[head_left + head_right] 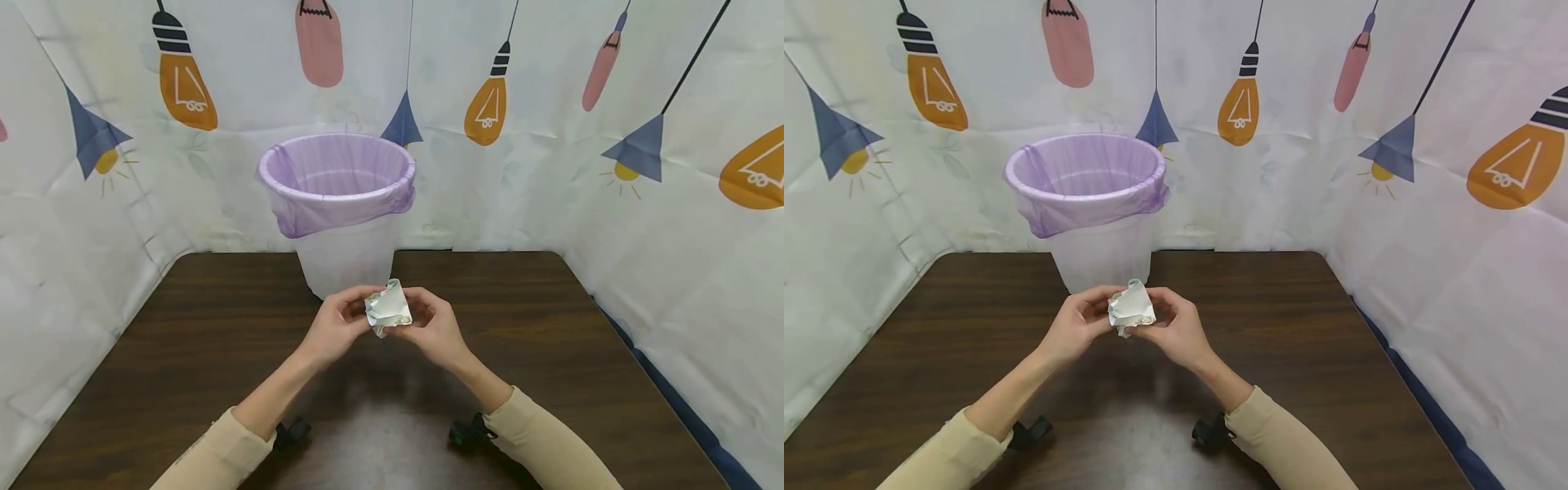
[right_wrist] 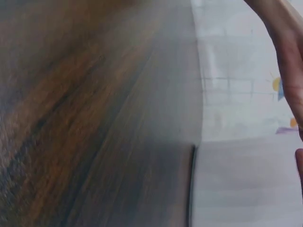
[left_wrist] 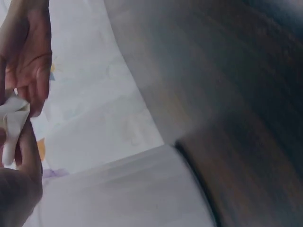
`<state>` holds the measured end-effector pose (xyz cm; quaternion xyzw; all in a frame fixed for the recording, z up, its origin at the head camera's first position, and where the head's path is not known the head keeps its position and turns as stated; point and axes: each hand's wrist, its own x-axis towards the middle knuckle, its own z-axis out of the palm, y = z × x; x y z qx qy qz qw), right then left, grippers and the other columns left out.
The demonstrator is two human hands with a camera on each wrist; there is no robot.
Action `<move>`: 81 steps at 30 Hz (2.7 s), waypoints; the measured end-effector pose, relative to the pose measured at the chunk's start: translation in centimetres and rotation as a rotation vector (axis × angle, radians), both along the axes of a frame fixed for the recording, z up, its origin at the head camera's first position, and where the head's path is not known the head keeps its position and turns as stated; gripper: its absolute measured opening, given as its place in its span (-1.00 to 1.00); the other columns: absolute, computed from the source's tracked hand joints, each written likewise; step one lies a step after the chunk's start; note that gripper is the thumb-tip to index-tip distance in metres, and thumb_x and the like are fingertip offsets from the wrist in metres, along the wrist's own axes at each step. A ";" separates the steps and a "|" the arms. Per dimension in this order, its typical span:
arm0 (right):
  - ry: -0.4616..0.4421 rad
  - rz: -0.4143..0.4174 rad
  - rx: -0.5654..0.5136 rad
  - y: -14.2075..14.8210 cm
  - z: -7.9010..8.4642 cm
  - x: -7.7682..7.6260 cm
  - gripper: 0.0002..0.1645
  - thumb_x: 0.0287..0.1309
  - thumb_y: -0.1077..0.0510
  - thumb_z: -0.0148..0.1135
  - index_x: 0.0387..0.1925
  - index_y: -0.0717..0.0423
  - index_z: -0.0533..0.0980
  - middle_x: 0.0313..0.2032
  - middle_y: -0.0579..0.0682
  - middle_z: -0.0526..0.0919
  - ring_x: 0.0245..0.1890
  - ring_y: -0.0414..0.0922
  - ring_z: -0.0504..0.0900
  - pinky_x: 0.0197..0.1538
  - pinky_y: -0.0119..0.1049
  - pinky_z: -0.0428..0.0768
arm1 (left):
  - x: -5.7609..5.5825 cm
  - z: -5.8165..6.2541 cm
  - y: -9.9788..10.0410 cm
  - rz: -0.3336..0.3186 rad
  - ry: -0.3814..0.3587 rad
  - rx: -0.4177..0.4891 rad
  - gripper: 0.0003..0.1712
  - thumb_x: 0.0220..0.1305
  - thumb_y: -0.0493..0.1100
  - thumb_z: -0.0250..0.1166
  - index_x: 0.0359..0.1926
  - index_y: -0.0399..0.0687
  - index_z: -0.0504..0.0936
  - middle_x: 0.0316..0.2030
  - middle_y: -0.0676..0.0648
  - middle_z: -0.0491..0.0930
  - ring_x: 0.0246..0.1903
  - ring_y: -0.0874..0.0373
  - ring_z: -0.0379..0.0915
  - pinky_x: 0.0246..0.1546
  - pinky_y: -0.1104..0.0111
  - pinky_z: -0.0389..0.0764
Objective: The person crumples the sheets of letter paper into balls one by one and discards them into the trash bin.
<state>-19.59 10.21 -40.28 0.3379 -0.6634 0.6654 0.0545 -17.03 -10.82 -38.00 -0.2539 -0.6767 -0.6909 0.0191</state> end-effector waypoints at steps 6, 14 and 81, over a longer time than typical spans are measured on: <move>-0.018 0.025 -0.031 0.0 0.1 -0.3 -0.50 0.01 0.57 0.45 0.02 0.39 0.54 -0.16 0.11 0.67 -0.20 -0.10 0.65 -0.28 -0.32 0.71 | 0.0 0.2 -0.1 -0.054 0.048 -0.096 -0.41 0.28 -0.45 0.38 0.33 -0.23 0.51 0.10 -0.23 0.58 -0.11 -0.05 0.62 -0.17 0.19 0.71; -0.008 -0.021 -0.018 -0.7 0.1 -0.5 -0.78 0.13 0.47 0.44 -0.34 0.23 0.54 -0.37 -0.01 0.67 -0.42 -0.16 0.56 -0.38 -0.38 0.51 | -0.5 -0.7 0.9 0.096 0.136 -0.067 -0.60 0.29 -0.43 0.40 0.14 -0.16 0.68 -0.12 -0.12 0.69 -0.23 0.04 0.60 -0.28 0.33 0.63; 0.523 -0.198 0.122 0.0 0.5 -1.9 -0.72 0.05 0.51 0.46 -0.27 0.24 0.56 -0.38 0.04 0.62 -0.50 -0.16 0.61 -0.48 -0.41 0.64 | -1.4 0.2 -0.1 -0.116 -0.387 0.149 -0.50 0.55 -0.26 0.15 0.40 -0.38 0.35 0.10 -0.22 0.53 -0.04 0.02 0.61 0.02 0.16 0.66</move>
